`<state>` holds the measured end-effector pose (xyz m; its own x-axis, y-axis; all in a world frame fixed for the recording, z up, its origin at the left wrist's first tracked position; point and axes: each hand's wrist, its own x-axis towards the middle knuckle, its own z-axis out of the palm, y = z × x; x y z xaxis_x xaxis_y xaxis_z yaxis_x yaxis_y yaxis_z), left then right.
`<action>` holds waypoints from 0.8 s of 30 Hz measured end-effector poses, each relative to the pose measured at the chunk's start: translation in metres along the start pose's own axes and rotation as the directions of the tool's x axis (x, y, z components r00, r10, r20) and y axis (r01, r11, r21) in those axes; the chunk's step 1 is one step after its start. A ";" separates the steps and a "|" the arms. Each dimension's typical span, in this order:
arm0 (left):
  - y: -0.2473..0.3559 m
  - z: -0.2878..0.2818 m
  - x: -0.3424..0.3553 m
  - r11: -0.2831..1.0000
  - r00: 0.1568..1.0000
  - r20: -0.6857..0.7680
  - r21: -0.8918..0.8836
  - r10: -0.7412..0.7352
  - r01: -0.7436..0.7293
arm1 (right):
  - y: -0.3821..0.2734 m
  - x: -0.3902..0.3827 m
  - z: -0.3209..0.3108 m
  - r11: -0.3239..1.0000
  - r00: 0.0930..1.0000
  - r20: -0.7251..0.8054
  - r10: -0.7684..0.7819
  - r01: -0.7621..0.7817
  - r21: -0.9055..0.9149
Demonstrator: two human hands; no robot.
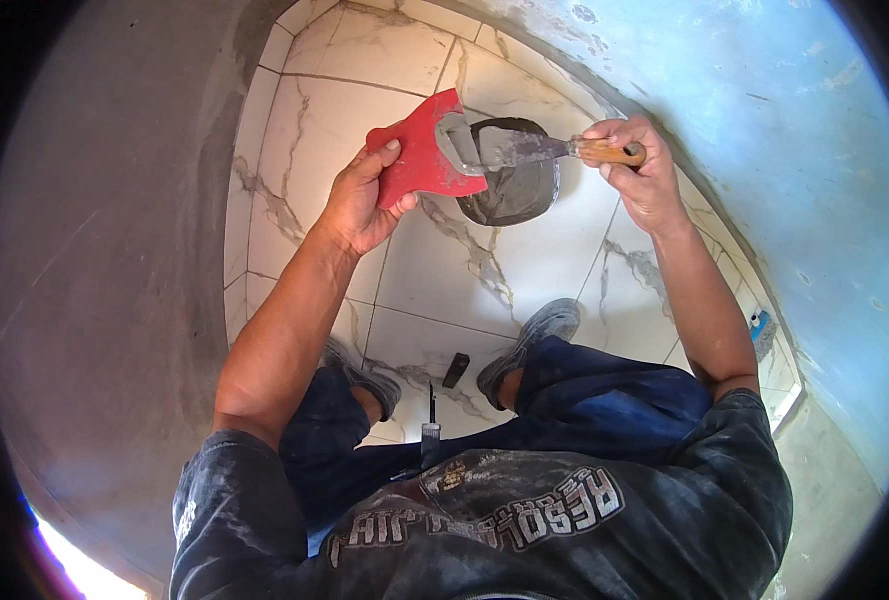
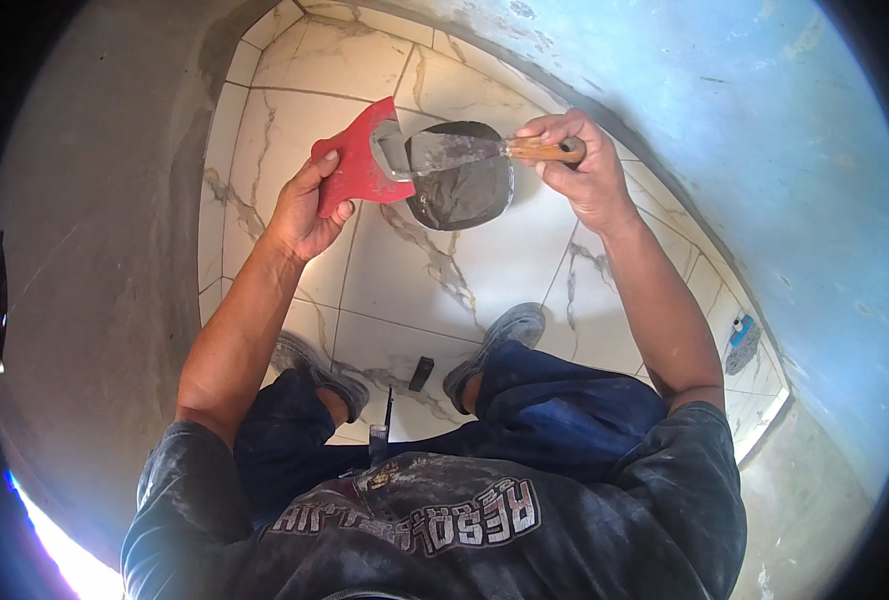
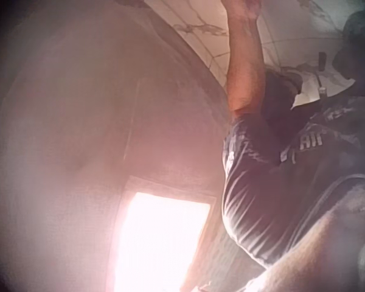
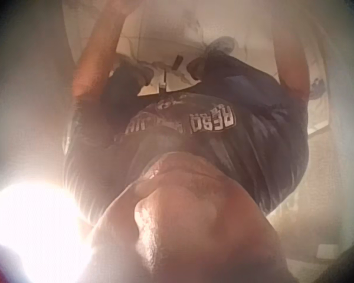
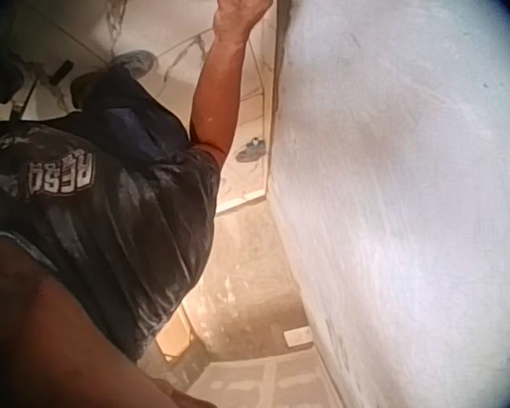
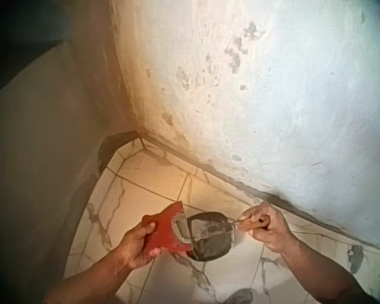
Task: The person is applying grout or filler to the joints between floor tiles using a putty knife and a spreader.
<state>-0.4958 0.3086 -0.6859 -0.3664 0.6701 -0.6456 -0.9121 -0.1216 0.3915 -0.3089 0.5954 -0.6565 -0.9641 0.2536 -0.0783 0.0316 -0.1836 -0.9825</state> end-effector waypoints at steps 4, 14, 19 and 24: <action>0.005 0.001 0.000 0.999 0.999 0.033 0.022 0.024 -0.025 | -0.005 -0.001 -0.011 0.996 0.995 -0.093 0.031 -0.024 0.080; 0.007 -0.010 0.000 0.990 0.997 -0.024 0.120 0.073 -0.069 | 0.023 0.002 -0.012 0.913 0.896 -0.358 0.264 -0.351 -0.207; 0.007 -0.010 -0.002 0.985 0.994 -0.070 0.157 0.082 -0.070 | 0.056 0.006 -0.005 0.763 0.885 -0.328 0.331 -0.456 -0.458; 0.006 -0.010 -0.006 0.984 0.994 -0.071 0.162 0.088 -0.075 | 0.076 0.004 -0.011 0.669 0.921 -0.297 0.254 -0.389 -0.634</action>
<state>-0.5004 0.2966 -0.6859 -0.4571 0.6034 -0.6535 -0.8400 -0.0514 0.5401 -0.3075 0.5925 -0.7332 -0.8015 0.4684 -0.3718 0.5629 0.3807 -0.7336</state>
